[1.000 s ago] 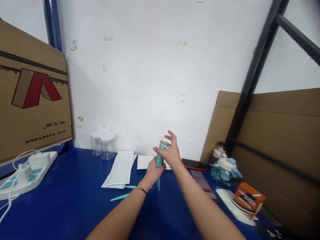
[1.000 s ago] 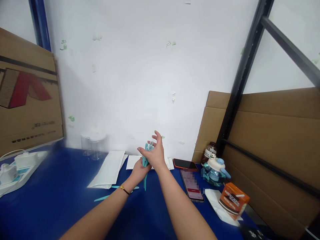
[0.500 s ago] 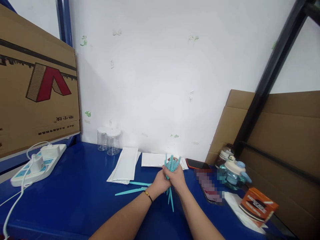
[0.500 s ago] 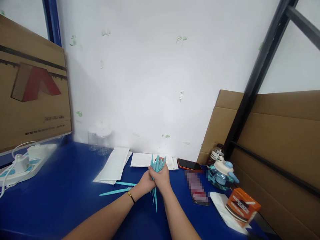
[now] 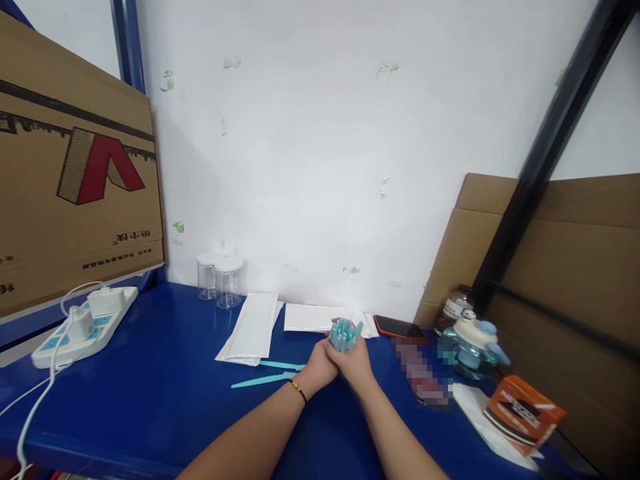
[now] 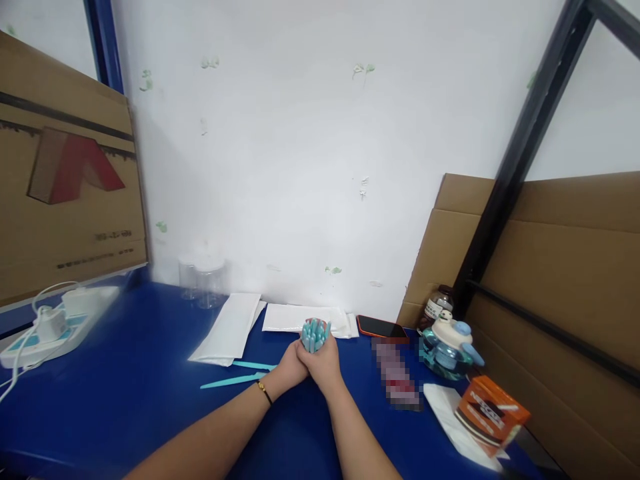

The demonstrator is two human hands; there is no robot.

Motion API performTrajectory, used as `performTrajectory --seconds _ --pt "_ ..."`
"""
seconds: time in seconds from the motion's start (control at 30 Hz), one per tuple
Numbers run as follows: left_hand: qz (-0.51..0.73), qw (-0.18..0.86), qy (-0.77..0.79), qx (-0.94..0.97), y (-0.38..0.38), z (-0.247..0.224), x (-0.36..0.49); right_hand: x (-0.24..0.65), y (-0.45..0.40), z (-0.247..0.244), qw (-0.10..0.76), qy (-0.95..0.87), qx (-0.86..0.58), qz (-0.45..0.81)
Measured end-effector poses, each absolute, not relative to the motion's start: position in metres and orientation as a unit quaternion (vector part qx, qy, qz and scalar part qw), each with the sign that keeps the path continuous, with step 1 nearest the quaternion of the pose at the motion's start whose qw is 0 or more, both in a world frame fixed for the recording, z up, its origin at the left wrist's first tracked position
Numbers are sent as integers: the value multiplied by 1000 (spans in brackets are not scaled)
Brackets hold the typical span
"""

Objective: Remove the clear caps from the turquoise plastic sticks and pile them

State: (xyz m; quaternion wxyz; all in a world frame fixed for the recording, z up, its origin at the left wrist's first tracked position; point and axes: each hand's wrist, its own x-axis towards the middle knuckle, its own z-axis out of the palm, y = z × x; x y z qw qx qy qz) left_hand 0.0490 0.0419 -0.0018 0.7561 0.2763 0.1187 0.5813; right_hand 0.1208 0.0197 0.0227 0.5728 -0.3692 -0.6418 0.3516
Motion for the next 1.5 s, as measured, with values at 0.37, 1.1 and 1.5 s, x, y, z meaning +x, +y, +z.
performTrajectory --seconds 0.37,1.1,1.5 --pt "146 111 577 796 -15 48 -68 143 35 28 674 -349 -378 530" --pt "106 135 708 685 -4 32 -52 87 18 3 424 -550 -510 508" --pt "150 94 668 723 -36 14 -69 29 4 -9 342 -661 -609 274"
